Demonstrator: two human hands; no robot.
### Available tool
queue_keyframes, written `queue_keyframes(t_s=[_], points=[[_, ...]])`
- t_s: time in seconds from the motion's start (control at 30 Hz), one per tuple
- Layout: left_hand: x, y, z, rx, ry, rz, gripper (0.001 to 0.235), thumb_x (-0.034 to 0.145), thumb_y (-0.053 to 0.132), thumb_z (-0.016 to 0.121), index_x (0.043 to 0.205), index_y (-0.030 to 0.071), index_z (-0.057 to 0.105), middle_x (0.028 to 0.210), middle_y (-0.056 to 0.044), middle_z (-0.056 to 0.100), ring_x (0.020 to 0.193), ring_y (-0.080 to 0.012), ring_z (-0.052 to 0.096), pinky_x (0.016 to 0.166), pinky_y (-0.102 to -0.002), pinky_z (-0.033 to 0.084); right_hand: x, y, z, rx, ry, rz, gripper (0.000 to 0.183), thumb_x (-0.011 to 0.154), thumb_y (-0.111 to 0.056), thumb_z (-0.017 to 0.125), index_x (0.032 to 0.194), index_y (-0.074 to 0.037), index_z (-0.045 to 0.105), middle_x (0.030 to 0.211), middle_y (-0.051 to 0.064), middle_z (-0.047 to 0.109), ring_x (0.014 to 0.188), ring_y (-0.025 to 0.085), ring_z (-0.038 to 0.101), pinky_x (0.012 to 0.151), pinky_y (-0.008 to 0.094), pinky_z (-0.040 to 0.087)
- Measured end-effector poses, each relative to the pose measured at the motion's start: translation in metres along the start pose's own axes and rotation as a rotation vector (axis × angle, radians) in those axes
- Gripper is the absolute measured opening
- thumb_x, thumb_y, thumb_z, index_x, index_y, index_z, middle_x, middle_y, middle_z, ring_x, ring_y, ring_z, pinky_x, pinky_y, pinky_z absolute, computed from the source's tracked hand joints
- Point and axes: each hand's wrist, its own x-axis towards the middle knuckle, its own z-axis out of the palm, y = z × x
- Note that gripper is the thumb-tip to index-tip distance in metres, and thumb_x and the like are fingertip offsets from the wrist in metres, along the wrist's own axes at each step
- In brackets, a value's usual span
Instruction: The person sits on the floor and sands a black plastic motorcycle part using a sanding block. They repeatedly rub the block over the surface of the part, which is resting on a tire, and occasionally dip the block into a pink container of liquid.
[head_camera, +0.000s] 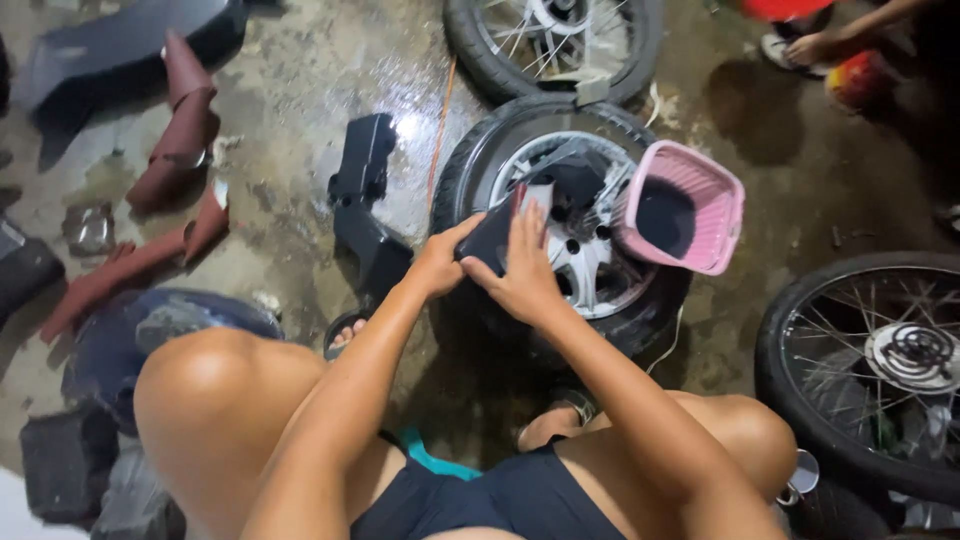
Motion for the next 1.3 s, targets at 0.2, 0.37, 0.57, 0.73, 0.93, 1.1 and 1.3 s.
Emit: queue_keyframes(t_s=[0.2, 0.37, 0.57, 0.73, 0.93, 1.1, 1.3], points=[[-0.003, 0.005, -0.004, 0.062, -0.026, -0.073, 0.08, 0.085, -0.007, 0.049, 0.158, 0.024, 0.045, 0.155, -0.01, 0.054, 0.142, -0.0367, 0.049, 0.121, -0.047, 0.041, 0.025, 0.003, 0.015, 0.047, -0.171, 0.303, 0.137, 0.072, -0.085, 0.065, 0.158, 0.007, 0.013, 0.166, 0.033, -0.007, 0.155, 0.044, -0.011, 0.124, 0.059, -0.009], [-0.005, 0.002, -0.003, 0.002, 0.004, -0.089, 0.08, 0.084, -0.008, 0.048, 0.156, 0.029, 0.05, 0.141, -0.011, 0.065, 0.136, -0.0366, 0.054, 0.118, -0.048, 0.043, 0.041, 0.02, 0.024, 0.053, -0.086, 0.331, 0.14, 0.069, -0.089, 0.064, 0.159, 0.005, 0.013, 0.167, 0.028, -0.009, 0.156, 0.037, -0.013, 0.124, 0.055, -0.011], [-0.005, 0.004, -0.003, 0.012, 0.02, -0.082, 0.076, 0.086, -0.007, 0.054, 0.154, 0.026, 0.052, 0.14, -0.016, 0.065, 0.135, -0.0395, 0.055, 0.118, -0.051, 0.043, 0.046, 0.029, 0.022, 0.078, -0.021, 0.377, 0.139, 0.07, -0.085, 0.07, 0.159, 0.006, 0.014, 0.167, 0.03, -0.005, 0.156, 0.038, -0.011, 0.124, 0.057, -0.008], [-0.004, 0.002, -0.006, -0.001, 0.043, -0.06, 0.073, 0.086, -0.006, 0.057, 0.152, 0.022, 0.054, 0.142, -0.017, 0.064, 0.135, -0.0419, 0.055, 0.118, -0.052, 0.042, 0.044, 0.015, 0.013, 0.1, 0.013, 0.355, 0.131, 0.075, -0.078, 0.072, 0.159, 0.005, 0.016, 0.167, 0.03, 0.001, 0.157, 0.039, -0.004, 0.125, 0.059, -0.005], [-0.006, 0.008, -0.009, 0.022, 0.022, -0.061, 0.072, 0.084, -0.003, 0.06, 0.151, 0.024, 0.054, 0.143, -0.012, 0.064, 0.136, -0.0388, 0.055, 0.118, -0.051, 0.043, 0.044, 0.019, 0.011, 0.196, 0.024, 0.308, 0.12, 0.082, -0.068, 0.073, 0.161, 0.001, 0.014, 0.166, 0.027, 0.017, 0.157, 0.037, 0.01, 0.125, 0.06, 0.003], [-0.009, 0.013, -0.01, -0.014, 0.008, -0.108, 0.078, 0.085, -0.004, 0.057, 0.155, 0.029, 0.051, 0.145, -0.012, 0.063, 0.136, -0.0411, 0.054, 0.118, -0.051, 0.043, 0.046, 0.047, 0.027, 0.273, 0.089, 0.487, 0.118, 0.081, -0.064, 0.078, 0.165, -0.012, 0.012, 0.166, 0.019, 0.025, 0.153, 0.032, 0.028, 0.126, 0.052, 0.022], [-0.004, 0.004, -0.007, 0.02, -0.002, -0.109, 0.079, 0.084, -0.004, 0.057, 0.154, 0.031, 0.05, 0.144, -0.013, 0.064, 0.135, -0.0412, 0.055, 0.117, -0.051, 0.044, 0.049, 0.066, 0.037, 0.292, 0.199, 0.542, 0.109, 0.085, -0.062, 0.075, 0.164, -0.021, 0.012, 0.161, 0.02, 0.036, 0.147, 0.036, 0.039, 0.122, 0.052, 0.035]])
